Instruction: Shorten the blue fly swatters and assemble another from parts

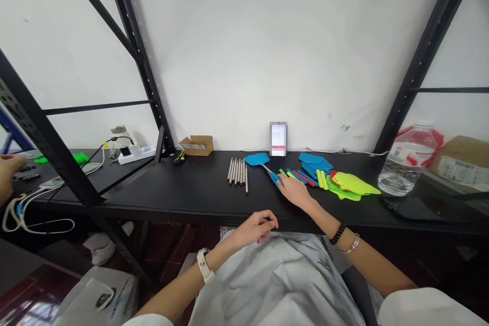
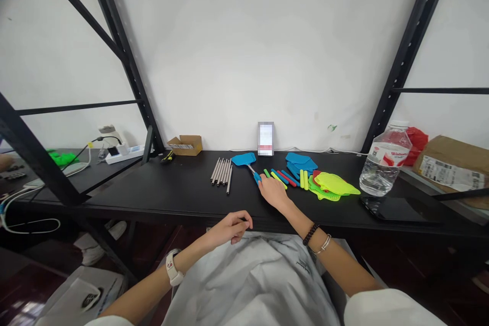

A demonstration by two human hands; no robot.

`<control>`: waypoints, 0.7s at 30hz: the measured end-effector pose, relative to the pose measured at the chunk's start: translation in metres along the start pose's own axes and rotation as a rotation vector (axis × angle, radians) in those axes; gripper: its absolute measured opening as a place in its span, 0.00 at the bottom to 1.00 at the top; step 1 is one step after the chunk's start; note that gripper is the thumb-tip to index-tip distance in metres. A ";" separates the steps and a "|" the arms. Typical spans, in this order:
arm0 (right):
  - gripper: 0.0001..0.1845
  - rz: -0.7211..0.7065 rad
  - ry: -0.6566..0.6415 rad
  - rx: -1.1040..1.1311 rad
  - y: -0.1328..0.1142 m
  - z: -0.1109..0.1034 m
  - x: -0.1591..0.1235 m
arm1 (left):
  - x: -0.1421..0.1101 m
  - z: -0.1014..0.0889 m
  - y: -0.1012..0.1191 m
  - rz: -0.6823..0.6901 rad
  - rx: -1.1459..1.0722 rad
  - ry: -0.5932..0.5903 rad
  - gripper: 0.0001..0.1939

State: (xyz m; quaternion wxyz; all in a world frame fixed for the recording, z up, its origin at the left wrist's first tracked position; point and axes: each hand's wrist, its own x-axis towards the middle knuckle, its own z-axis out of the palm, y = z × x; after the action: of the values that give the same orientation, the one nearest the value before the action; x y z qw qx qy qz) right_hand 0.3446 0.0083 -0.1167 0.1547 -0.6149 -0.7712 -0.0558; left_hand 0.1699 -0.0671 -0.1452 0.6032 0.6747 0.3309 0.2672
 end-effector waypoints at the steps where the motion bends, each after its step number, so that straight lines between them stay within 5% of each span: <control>1: 0.17 0.006 0.008 -0.002 0.000 -0.001 0.000 | 0.000 0.000 0.000 -0.003 -0.006 0.000 0.11; 12: 0.20 0.050 0.222 0.114 0.001 -0.007 0.002 | -0.006 0.003 0.010 -0.044 -0.192 -0.043 0.07; 17: 0.20 0.047 0.276 0.149 0.000 -0.008 0.001 | -0.028 0.020 0.053 0.084 -0.311 -0.115 0.09; 21: 0.19 0.012 0.241 0.141 0.001 -0.005 0.000 | -0.060 0.038 0.098 0.132 -0.509 -0.288 0.12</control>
State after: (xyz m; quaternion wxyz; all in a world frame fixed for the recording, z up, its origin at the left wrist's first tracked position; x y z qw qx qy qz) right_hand 0.3464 0.0074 -0.1116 0.2891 -0.5960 -0.7455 -0.0740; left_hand 0.1722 -0.1426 -0.0506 0.7751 0.5528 0.1197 0.2816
